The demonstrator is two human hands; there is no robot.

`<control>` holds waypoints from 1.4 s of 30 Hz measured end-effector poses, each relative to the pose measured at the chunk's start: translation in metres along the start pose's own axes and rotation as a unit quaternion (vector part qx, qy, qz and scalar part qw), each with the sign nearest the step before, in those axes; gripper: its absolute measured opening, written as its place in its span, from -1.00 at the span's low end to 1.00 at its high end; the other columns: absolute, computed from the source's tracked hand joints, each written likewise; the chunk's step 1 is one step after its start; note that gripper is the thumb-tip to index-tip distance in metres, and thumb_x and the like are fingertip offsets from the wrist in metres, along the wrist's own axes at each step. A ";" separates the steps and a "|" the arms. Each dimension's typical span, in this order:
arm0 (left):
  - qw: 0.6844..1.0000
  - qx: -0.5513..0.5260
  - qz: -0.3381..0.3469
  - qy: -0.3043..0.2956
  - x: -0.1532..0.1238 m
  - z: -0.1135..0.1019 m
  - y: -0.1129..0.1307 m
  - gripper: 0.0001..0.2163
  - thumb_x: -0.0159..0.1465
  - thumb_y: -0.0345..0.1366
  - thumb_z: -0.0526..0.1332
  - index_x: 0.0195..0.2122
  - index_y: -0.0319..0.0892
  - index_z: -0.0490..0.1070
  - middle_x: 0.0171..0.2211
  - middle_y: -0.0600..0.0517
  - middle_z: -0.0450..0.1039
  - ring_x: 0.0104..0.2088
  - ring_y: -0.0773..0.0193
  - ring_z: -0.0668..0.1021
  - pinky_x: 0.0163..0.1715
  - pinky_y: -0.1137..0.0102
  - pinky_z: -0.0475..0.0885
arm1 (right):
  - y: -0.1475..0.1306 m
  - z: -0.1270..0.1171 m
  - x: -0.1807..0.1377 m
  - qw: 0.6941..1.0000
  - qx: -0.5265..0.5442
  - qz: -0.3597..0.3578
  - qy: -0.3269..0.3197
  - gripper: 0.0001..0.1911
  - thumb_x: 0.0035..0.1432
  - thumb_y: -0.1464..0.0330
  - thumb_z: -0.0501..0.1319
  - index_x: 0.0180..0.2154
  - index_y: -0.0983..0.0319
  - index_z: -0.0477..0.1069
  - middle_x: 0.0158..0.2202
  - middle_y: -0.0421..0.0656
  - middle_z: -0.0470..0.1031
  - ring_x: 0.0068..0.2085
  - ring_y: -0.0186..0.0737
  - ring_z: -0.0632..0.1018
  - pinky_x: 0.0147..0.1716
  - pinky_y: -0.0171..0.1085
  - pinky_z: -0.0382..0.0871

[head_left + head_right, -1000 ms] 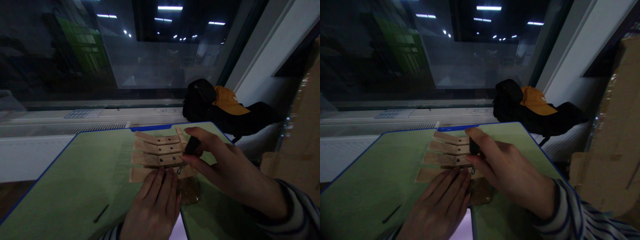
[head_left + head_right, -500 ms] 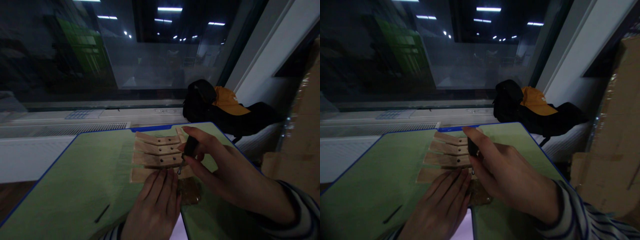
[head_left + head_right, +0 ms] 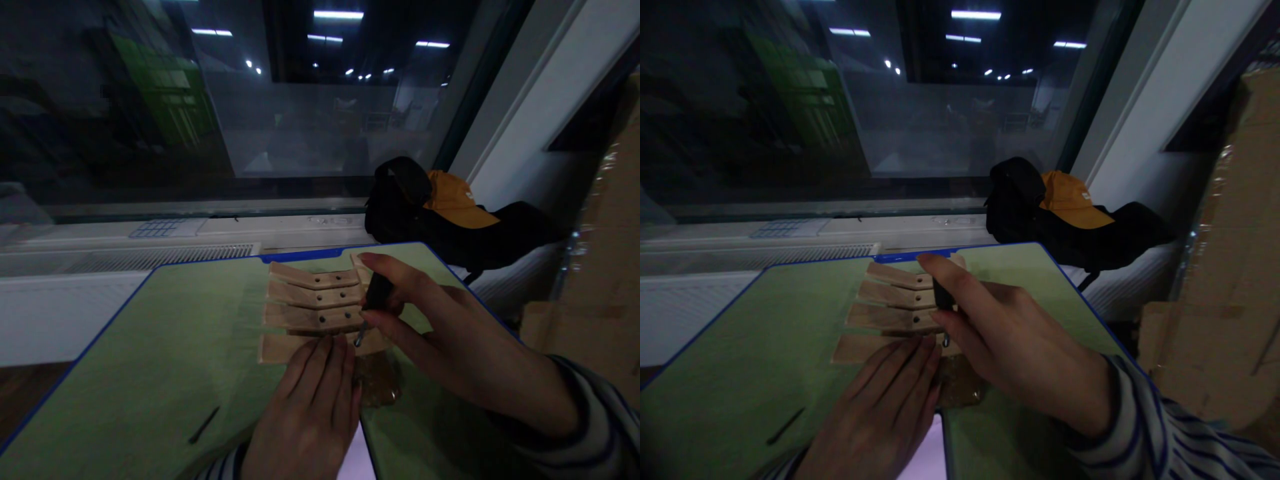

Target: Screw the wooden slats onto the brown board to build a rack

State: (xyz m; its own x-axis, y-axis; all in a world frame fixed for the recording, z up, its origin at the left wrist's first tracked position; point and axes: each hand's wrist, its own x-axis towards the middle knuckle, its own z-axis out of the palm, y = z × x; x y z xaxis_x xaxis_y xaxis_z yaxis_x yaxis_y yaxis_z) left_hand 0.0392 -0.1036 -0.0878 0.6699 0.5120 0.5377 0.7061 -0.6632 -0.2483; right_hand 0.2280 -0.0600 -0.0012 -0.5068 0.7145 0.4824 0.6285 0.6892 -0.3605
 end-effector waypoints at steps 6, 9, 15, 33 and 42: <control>1.000 0.004 -0.006 -0.002 0.003 -0.001 0.001 -0.68 0.34 -0.43 -0.08 -0.09 -0.41 0.43 -0.06 -0.19 0.48 -0.06 0.07 0.52 -0.03 0.19 0.38 | 0.002 0.002 0.000 1.000 -0.013 -0.010 0.013 -0.42 0.20 0.36 0.14 0.20 0.08 -0.02 -0.14 -0.25 0.49 -0.24 -0.43 0.54 -0.24 -0.49 0.38; 1.000 0.007 -0.005 0.008 0.002 0.001 0.000 -0.68 0.34 -0.42 -0.08 -0.10 -0.40 0.44 -0.07 -0.18 0.50 -0.07 0.07 0.53 -0.05 0.19 0.39 | 0.001 0.002 0.000 1.000 -0.022 -0.014 0.017 -0.43 0.20 0.35 0.14 0.20 0.08 -0.01 -0.18 -0.26 0.50 -0.26 -0.42 0.54 -0.24 -0.48 0.39; 1.000 0.004 -0.011 0.013 0.002 0.002 0.000 -0.68 0.33 -0.41 -0.07 -0.08 -0.41 0.43 -0.06 -0.18 0.49 -0.06 0.05 0.52 -0.06 0.18 0.42 | 0.003 0.005 -0.001 0.998 -0.039 -0.032 0.039 -0.38 0.18 0.34 0.17 0.21 0.13 -0.03 -0.24 -0.25 0.49 -0.32 -0.40 0.53 -0.24 -0.47 0.40; 1.000 0.000 -0.012 0.013 0.004 0.000 0.001 -0.67 0.34 -0.43 -0.09 -0.13 -0.40 0.46 -0.10 -0.18 0.51 -0.09 0.06 0.54 -0.05 0.18 0.41 | -0.001 0.003 -0.002 1.000 0.005 -0.008 0.030 -0.45 0.19 0.41 0.12 0.17 0.15 0.00 -0.44 -0.31 0.40 -0.46 -0.39 0.51 -0.45 -0.40 0.39; 1.000 -0.006 -0.019 0.009 0.007 0.002 -0.001 -0.68 0.35 -0.41 -0.07 -0.08 -0.42 0.43 -0.05 -0.20 0.48 -0.06 0.04 0.52 -0.04 0.18 0.39 | 0.002 0.005 -0.002 0.997 -0.032 -0.035 0.057 -0.47 0.19 0.38 0.15 0.15 0.20 0.04 -0.36 -0.25 0.46 -0.37 -0.35 0.54 -0.40 -0.40 0.41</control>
State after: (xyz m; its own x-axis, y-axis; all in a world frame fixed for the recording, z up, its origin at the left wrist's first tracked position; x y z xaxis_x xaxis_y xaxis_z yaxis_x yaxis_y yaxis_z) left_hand 0.0435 -0.0980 -0.0859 0.6391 0.5271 0.5601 0.7277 -0.6502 -0.2184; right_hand 0.2268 -0.0592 -0.0071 -0.4825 0.6447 0.5930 0.6325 0.7247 -0.2733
